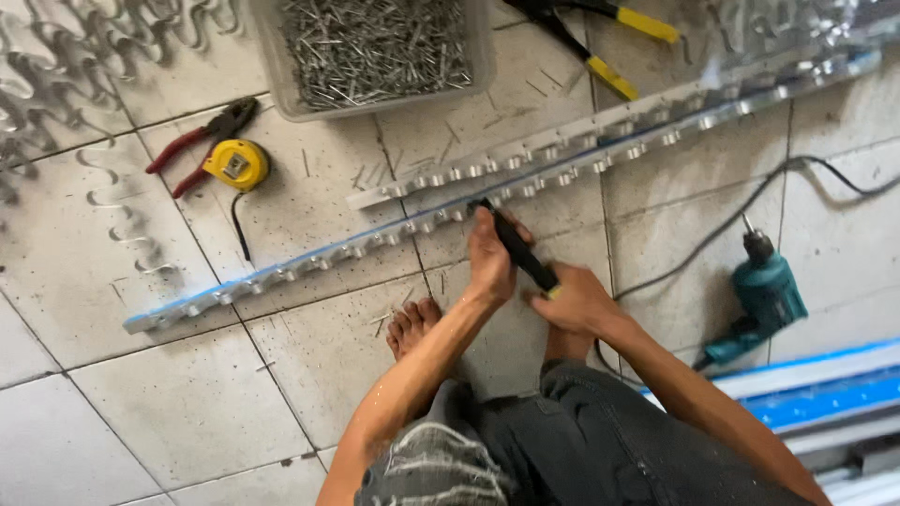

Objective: The person sits on a tiled floor and uses a hammer to drive nails into a long metal frame. They repeatedly pick up nails from a nearby container and secure them into the frame's pre-drilled holes.

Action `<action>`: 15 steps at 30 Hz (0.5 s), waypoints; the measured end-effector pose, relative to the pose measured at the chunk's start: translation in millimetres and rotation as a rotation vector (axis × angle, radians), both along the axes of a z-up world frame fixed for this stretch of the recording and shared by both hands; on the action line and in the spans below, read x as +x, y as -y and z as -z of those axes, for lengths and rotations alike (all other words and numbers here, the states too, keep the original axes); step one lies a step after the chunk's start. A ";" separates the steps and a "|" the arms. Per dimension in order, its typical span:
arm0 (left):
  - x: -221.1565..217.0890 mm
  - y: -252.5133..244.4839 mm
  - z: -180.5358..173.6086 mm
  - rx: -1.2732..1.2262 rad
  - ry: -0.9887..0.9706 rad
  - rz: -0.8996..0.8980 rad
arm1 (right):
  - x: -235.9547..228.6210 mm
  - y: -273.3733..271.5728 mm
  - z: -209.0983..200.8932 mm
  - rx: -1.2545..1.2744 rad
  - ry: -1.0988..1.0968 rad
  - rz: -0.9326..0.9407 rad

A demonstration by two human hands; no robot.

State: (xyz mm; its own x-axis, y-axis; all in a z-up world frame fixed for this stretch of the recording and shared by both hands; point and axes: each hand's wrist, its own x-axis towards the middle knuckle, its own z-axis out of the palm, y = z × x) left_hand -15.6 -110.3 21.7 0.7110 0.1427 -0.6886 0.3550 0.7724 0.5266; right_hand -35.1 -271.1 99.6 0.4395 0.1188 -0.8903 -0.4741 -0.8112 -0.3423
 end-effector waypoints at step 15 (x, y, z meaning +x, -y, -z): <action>-3.3 -1.2 11.6 0.017 0.024 0.002 | 25.8 -11.4 -75.8 0.100 0.290 -0.112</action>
State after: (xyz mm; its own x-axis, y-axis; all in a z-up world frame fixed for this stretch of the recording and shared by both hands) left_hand -18.9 -109.1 10.1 0.7278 0.1526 -0.6686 0.3436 0.7626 0.5481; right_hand -9.4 -259.7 175.4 0.6521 0.2615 -0.7116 -0.2547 -0.8085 -0.5305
